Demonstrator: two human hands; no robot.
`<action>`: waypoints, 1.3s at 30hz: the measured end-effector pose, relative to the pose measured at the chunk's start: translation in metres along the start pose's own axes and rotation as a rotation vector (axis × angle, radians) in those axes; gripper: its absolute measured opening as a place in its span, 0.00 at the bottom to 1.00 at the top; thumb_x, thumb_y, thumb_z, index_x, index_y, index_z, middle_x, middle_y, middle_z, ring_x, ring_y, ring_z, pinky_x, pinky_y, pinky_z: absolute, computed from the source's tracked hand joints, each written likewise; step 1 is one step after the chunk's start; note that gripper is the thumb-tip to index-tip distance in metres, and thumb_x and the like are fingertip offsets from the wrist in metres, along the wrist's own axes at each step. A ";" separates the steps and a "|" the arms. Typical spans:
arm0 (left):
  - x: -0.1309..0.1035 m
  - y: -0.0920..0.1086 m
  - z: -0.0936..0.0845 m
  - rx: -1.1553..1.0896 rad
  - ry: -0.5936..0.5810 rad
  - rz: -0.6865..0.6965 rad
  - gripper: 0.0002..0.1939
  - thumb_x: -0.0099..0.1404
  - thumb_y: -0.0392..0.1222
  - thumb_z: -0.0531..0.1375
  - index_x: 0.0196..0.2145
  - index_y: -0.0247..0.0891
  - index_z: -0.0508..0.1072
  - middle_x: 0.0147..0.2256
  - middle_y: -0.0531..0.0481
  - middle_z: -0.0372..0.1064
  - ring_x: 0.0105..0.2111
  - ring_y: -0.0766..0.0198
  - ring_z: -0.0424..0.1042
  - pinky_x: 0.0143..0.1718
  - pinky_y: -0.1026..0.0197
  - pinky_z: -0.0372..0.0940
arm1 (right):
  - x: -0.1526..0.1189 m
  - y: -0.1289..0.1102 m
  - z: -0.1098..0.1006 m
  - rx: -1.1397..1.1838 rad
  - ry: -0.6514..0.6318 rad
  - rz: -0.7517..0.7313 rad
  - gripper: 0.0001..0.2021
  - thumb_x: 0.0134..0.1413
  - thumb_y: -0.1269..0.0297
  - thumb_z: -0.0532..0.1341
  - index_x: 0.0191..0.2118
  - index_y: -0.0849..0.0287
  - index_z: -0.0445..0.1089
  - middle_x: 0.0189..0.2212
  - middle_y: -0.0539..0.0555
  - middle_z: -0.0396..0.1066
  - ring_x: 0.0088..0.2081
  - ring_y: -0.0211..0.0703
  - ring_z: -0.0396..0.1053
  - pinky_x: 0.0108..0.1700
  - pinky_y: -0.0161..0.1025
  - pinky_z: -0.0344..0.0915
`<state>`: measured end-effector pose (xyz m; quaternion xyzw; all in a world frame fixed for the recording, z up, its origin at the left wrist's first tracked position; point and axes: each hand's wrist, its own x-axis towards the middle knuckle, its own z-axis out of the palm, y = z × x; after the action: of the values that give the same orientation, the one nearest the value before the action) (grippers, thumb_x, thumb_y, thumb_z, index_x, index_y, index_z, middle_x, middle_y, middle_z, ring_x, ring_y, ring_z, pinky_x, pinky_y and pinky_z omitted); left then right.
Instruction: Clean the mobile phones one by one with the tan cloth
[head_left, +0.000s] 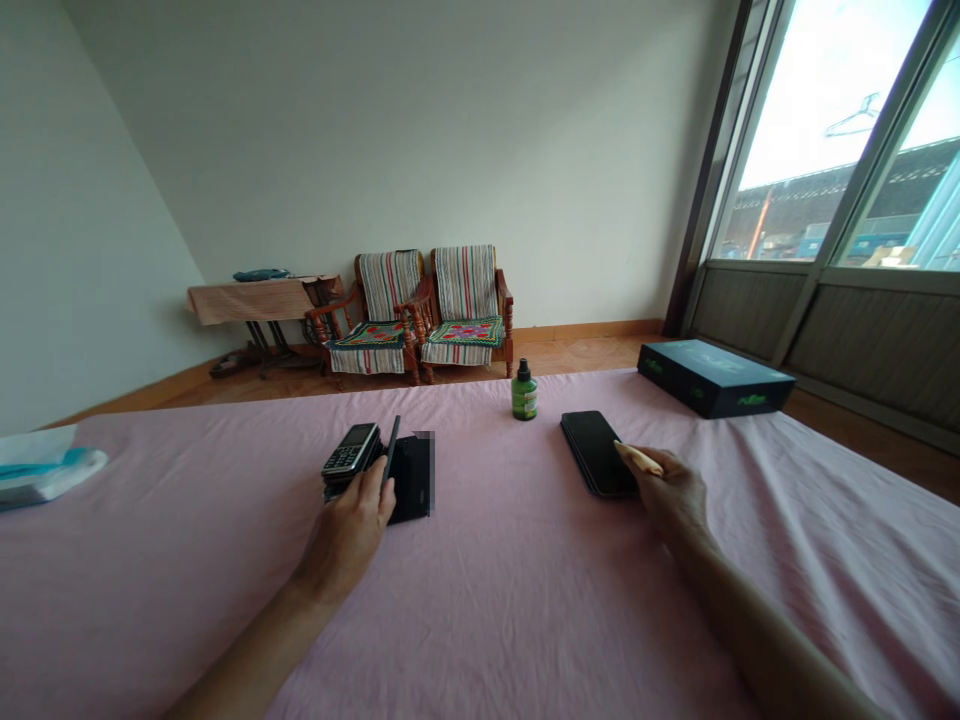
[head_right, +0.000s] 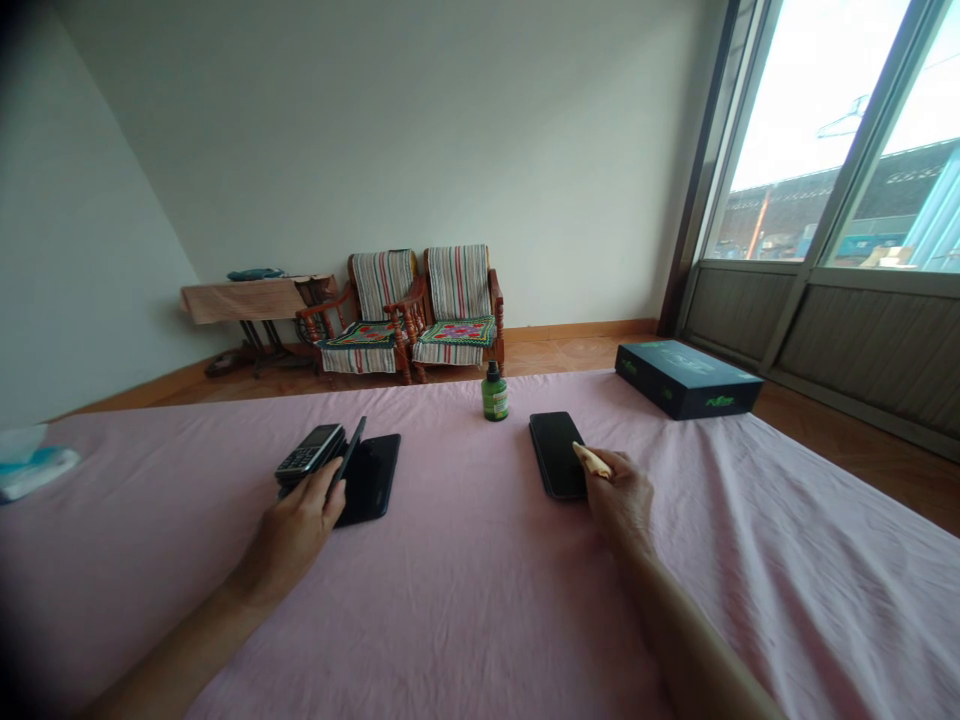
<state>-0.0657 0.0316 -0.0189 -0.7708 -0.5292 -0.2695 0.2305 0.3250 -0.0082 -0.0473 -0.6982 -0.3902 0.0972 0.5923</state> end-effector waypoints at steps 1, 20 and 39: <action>0.000 0.000 0.000 0.004 -0.002 -0.002 0.18 0.71 0.41 0.45 0.51 0.31 0.66 0.43 0.36 0.74 0.39 0.52 0.77 0.41 0.55 0.71 | 0.000 0.000 0.000 -0.003 0.000 0.002 0.19 0.44 0.51 0.61 0.36 0.60 0.79 0.36 0.57 0.77 0.37 0.53 0.72 0.37 0.41 0.64; 0.004 0.018 -0.034 0.021 0.210 0.152 0.14 0.71 0.41 0.51 0.46 0.34 0.73 0.38 0.45 0.77 0.34 0.58 0.77 0.37 0.60 0.69 | 0.001 0.000 -0.001 -0.052 -0.013 0.011 0.20 0.43 0.49 0.62 0.36 0.59 0.79 0.34 0.57 0.77 0.36 0.53 0.72 0.35 0.40 0.63; -0.009 0.130 -0.028 -0.403 -0.199 0.558 0.27 0.61 0.58 0.61 0.47 0.32 0.70 0.41 0.43 0.73 0.39 0.52 0.71 0.41 0.50 0.69 | -0.002 -0.008 -0.002 -0.013 -0.030 0.057 0.21 0.43 0.48 0.62 0.35 0.61 0.79 0.35 0.58 0.77 0.37 0.54 0.72 0.36 0.41 0.64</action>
<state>0.0491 -0.0360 -0.0125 -0.9381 -0.2544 -0.2188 0.0857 0.3215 -0.0109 -0.0397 -0.7113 -0.3795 0.1223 0.5788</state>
